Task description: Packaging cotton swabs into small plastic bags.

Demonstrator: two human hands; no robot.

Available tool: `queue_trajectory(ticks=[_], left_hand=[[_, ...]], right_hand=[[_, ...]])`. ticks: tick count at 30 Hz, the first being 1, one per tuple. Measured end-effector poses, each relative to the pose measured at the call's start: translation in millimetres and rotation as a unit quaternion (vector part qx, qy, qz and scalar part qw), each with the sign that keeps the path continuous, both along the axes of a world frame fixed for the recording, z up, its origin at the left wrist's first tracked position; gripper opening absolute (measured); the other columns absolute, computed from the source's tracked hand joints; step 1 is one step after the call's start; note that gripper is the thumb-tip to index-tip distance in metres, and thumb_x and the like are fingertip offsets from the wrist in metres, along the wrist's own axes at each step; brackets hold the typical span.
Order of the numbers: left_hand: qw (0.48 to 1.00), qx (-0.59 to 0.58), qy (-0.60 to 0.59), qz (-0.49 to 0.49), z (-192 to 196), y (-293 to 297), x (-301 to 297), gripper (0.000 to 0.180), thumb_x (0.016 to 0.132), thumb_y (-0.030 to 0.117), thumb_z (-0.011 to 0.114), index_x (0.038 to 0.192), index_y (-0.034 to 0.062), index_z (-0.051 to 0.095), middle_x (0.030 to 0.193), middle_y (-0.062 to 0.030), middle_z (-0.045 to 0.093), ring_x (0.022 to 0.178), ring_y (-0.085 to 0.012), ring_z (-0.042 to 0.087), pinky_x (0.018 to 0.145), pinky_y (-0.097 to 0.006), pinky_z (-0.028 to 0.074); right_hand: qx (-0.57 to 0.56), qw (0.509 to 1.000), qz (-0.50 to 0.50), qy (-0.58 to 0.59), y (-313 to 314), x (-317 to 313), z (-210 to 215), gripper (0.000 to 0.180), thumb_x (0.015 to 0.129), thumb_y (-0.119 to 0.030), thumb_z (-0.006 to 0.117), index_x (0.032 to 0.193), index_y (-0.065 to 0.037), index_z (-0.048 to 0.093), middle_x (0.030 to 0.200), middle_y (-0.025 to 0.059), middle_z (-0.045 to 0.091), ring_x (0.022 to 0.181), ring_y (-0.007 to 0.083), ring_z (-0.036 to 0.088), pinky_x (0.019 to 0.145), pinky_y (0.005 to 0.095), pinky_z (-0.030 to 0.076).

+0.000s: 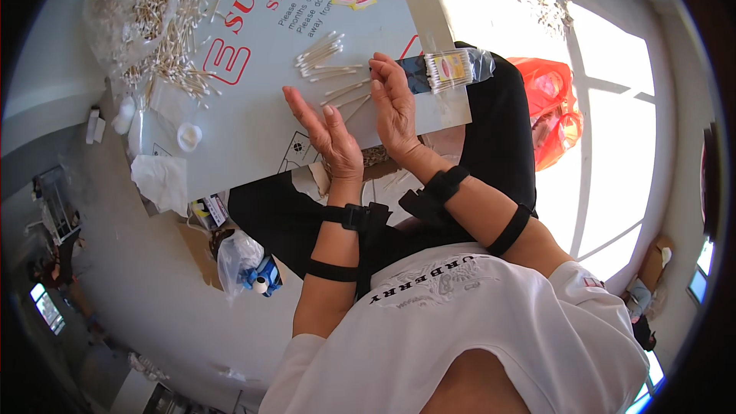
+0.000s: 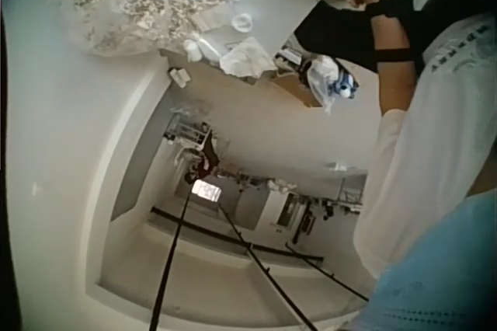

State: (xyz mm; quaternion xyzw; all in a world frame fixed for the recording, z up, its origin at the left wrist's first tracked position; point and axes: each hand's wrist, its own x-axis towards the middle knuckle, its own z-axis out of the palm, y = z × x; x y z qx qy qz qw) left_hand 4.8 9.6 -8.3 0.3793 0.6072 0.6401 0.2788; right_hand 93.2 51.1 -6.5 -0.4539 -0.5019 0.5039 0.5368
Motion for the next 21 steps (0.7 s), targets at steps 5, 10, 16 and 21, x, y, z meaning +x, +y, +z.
queue_trajectory(ticks=[5, 10, 16, 21], left_hand=[[0.998, 0.033, -0.056, -0.026, 3.3, 15.0, -2.8, 0.068, 0.103, 0.033, 0.046, 0.155, 0.0017, 0.013, 0.163, -0.0157, 0.007, 0.151, -0.0277, 0.008, 0.121, -0.043, 0.009], [0.985, -0.033, 0.146, -0.085, 13.9, -2.6, -32.1, 0.070, 0.098, 0.029, 0.055, 0.153, 0.0021, 0.022, 0.162, -0.0154, 0.016, 0.150, -0.0307, 0.015, 0.121, -0.045, 0.013], [0.818, -0.190, 0.511, -0.181, 15.8, -13.1, -28.1, 0.079, 0.088, 0.030, 0.066, 0.151, 0.0017, 0.028, 0.157, -0.0166, 0.026, 0.147, -0.0339, 0.021, 0.119, -0.052, 0.015], [0.819, -0.178, 0.521, -0.162, 7.8, -16.4, -26.2, 0.073, 0.090, 0.028, 0.064, 0.149, 0.0013, 0.031, 0.155, -0.0169, 0.030, 0.146, -0.0356, 0.023, 0.118, -0.053, 0.016]], right_hand=[[-0.012, 0.999, 0.038, 0.009, 2.9, 0.5, -1.1, 0.028, 0.099, -0.006, 0.049, 0.126, 0.002, 0.051, 0.142, 0.0120, 0.045, 0.123, 0.0174, 0.047, 0.107, 0.0290, 0.036], [0.068, 0.972, 0.125, -0.185, 13.4, 35.7, 8.4, 0.032, 0.082, 0.004, 0.065, 0.114, -0.002, 0.061, 0.120, 0.0117, 0.057, 0.108, 0.0227, 0.059, 0.090, 0.0328, 0.049], [0.184, 0.905, 0.156, -0.351, 25.2, 37.0, 17.7, 0.040, 0.070, -0.003, 0.075, 0.108, -0.005, 0.065, 0.100, 0.0129, 0.057, 0.095, 0.0329, 0.060, 0.081, 0.0377, 0.052], [0.198, 0.882, 0.186, -0.385, 28.8, 33.8, 16.8, 0.035, 0.070, -0.007, 0.076, 0.103, -0.006, 0.066, 0.095, 0.0117, 0.059, 0.093, 0.0325, 0.061, 0.078, 0.0394, 0.051]])
